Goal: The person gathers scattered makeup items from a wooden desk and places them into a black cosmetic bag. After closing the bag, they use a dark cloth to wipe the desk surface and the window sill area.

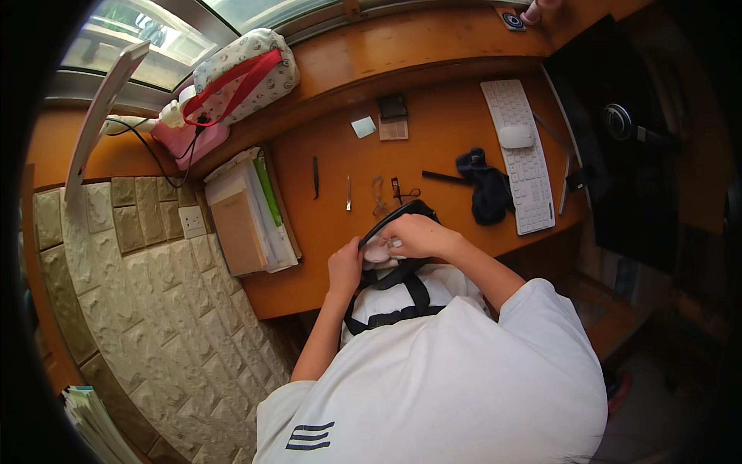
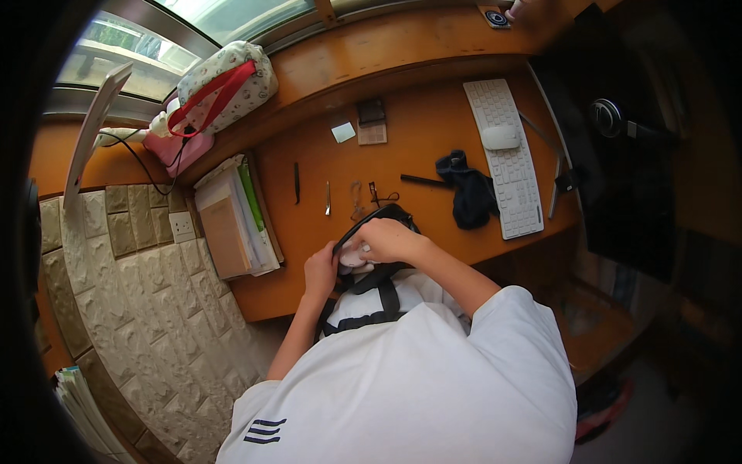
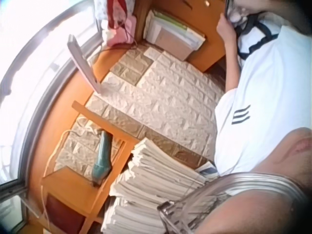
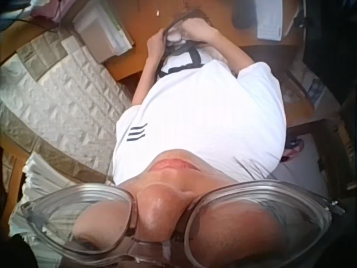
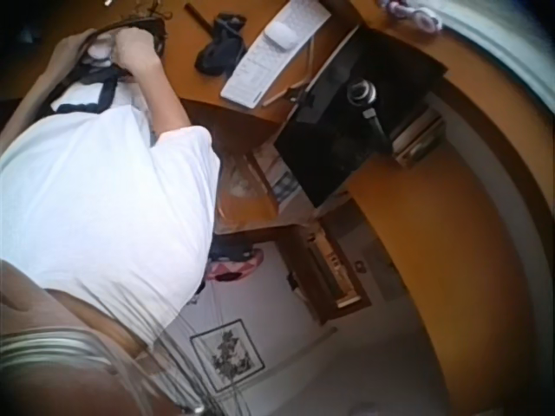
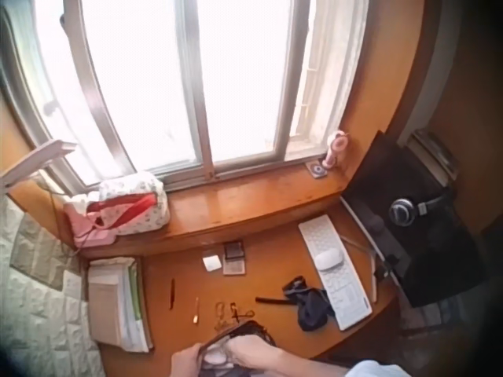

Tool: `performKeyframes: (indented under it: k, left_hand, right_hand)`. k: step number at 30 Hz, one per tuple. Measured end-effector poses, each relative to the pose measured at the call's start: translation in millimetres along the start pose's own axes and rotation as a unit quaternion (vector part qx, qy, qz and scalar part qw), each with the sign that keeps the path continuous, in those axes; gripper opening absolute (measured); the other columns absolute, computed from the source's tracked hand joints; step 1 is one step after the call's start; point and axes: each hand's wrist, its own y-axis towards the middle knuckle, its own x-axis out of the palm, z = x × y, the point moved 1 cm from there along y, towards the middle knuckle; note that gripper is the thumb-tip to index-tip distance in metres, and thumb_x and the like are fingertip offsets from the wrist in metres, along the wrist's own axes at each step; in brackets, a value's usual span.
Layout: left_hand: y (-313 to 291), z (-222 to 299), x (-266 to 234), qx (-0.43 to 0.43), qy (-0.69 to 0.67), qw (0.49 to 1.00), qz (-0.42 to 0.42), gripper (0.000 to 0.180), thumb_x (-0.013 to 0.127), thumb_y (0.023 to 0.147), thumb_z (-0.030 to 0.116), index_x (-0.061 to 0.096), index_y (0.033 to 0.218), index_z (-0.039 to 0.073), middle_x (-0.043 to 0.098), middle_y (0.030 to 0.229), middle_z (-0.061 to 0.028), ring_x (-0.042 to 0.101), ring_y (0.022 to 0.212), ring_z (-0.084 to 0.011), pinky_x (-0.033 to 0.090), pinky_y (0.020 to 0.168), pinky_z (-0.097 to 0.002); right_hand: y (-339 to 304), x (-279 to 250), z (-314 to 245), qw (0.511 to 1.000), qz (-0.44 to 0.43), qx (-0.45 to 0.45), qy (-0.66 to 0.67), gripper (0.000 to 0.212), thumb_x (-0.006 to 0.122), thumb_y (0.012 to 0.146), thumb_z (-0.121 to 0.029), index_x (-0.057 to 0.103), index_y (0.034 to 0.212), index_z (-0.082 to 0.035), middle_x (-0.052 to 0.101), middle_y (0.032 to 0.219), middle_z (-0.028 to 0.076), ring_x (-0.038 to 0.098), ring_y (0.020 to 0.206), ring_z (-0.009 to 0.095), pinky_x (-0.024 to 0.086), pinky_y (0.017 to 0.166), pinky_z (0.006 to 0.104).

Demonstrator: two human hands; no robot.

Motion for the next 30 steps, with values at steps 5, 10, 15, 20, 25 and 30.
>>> performKeyframes:
  k: [5, 10, 15, 20, 25, 30]
  left_hand:
    - [-1.7, 4.3, -0.4, -0.014, 0.004, 1.0, 0.001, 0.017, 0.062, 0.093, 0.018, 0.065, 0.107, 0.009, 0.068, 0.085, -0.0173, 0.066, 0.08, -0.0389, 0.051, 0.067, -0.0471]
    - [1.5, 2.4, -1.0, -0.008, 0.027, 1.0, 0.003, 0.017, 0.062, 0.09, 0.017, 0.064, 0.105, 0.01, 0.068, 0.081, -0.0149, 0.067, 0.077, -0.0354, 0.052, 0.065, -0.0463]
    - [1.4, -2.4, 2.6, -0.013, 0.018, 1.0, 0.008, 0.017, 0.063, 0.089, 0.017, 0.064, 0.105, 0.009, 0.068, 0.081, -0.0151, 0.067, 0.077, -0.0356, 0.052, 0.065, -0.0464]
    - [2.7, -1.4, 1.3, -0.015, 0.009, 1.0, 0.013, 0.017, 0.063, 0.089, 0.016, 0.065, 0.104, 0.01, 0.068, 0.08, -0.0151, 0.067, 0.076, -0.0357, 0.052, 0.065, -0.0464]
    - [1.4, -1.2, 3.4, -0.006, 0.011, 1.0, 0.024, 0.015, 0.063, 0.089, 0.016, 0.065, 0.103, 0.01, 0.068, 0.079, -0.0148, 0.067, 0.074, -0.0361, 0.052, 0.064, -0.0464]
    - [3.2, -1.0, 0.2, -0.027, 0.004, 0.999, -0.016, 0.018, 0.062, 0.092, 0.019, 0.065, 0.106, 0.008, 0.069, 0.086, -0.0175, 0.066, 0.081, -0.0386, 0.051, 0.068, -0.048]
  right_hand:
    - [64.2, -70.2, 51.0, 0.937, 0.347, 0.05, 0.006, 0.031, 0.077, 0.081, -0.024, 0.073, 0.107, -0.008, 0.073, 0.106, 0.011, 0.069, 0.098, 0.03, 0.055, 0.086, 0.0384]
    - [136.5, -112.3, 116.6, 0.872, 0.427, 0.194, -0.142, 0.051, 0.08, 0.078, -0.04, 0.065, 0.117, -0.011, 0.06, 0.116, 0.012, 0.066, 0.1, 0.031, 0.056, 0.081, 0.0406]
    - [170.0, -111.3, 144.5, 0.875, 0.355, 0.186, -0.27, 0.054, 0.081, 0.072, -0.047, 0.066, 0.112, -0.015, 0.062, 0.107, 0.014, 0.067, 0.094, 0.03, 0.057, 0.074, 0.0421]
    - [158.8, -95.3, 147.4, 0.879, 0.364, 0.154, -0.267, 0.048, 0.077, 0.078, -0.036, 0.067, 0.12, -0.015, 0.063, 0.119, 0.015, 0.066, 0.098, 0.033, 0.057, 0.079, 0.0432]
    - [122.0, -45.3, 136.3, 0.852, 0.405, 0.108, -0.314, 0.052, 0.075, 0.081, -0.033, 0.063, 0.127, -0.011, 0.059, 0.135, 0.016, 0.065, 0.106, 0.031, 0.055, 0.083, 0.0415]
    - [98.3, -22.5, 124.4, 0.868, 0.399, 0.089, -0.281, 0.05, 0.076, 0.081, -0.03, 0.063, 0.125, -0.01, 0.061, 0.124, 0.014, 0.064, 0.106, 0.03, 0.054, 0.082, 0.041]
